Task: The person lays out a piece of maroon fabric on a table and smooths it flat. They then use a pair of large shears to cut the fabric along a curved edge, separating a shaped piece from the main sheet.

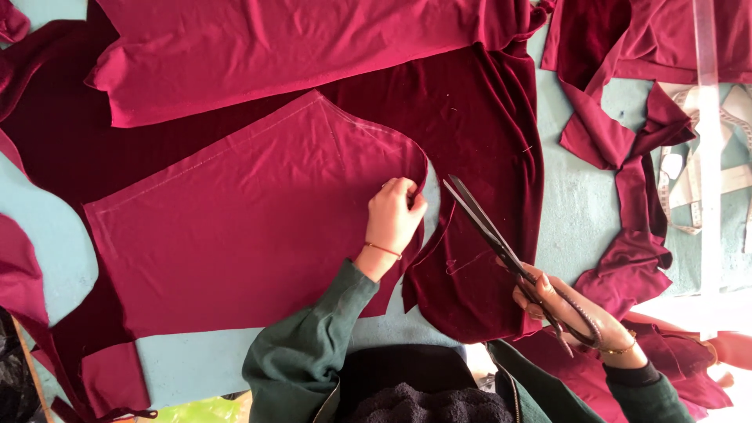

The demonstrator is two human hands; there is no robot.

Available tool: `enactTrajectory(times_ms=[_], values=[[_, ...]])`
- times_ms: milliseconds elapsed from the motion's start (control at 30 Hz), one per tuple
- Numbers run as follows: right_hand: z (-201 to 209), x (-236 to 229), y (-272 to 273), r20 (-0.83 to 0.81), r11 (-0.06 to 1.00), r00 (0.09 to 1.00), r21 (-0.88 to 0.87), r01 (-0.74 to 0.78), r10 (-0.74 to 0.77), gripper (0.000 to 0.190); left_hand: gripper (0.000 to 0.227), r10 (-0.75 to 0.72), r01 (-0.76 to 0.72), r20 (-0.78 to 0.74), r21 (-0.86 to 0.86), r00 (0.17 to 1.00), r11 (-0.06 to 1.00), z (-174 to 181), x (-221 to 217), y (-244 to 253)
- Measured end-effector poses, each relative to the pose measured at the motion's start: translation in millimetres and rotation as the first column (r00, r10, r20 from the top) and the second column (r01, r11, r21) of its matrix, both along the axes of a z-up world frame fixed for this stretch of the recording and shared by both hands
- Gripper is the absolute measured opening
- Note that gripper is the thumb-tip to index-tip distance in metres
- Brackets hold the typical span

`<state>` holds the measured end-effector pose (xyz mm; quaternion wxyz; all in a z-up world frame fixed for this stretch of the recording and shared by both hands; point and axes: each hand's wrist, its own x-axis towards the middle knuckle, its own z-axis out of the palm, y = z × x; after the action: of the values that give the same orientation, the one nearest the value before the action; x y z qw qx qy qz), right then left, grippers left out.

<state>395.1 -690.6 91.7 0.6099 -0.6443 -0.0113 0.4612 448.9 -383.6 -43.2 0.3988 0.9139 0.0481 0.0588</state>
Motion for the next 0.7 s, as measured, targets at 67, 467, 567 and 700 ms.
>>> enactTrajectory(times_ms=[67, 467, 567, 700], values=[[-16, 3, -9, -0.406, 0.908, 0.847, -0.374, 0.188, -0.342, 0.062, 0.007, 0.071, -0.102, -0.172, -0.179, 0.982, 0.979, 8, -4, 7], [21, 161, 76, 0.107, 0.821, 0.829, -0.258, -0.51, 0.549, 0.066, 0.011, 0.048, -0.029, 0.069, -0.257, 0.996, 0.966, 28, -18, 14], [8, 204, 94, -0.024, 0.74, 0.789, -0.33, -0.586, 0.614, 0.079, 0.017, 0.023, -0.014, 0.027, -0.31, 0.999, 0.951, 32, -16, 16], [10, 237, 143, 0.031, 0.716, 0.726, -0.198, -0.669, 0.687, 0.079, 0.012, 0.003, 0.003, 0.015, -0.388, 1.0, 0.922, 52, -4, 37]])
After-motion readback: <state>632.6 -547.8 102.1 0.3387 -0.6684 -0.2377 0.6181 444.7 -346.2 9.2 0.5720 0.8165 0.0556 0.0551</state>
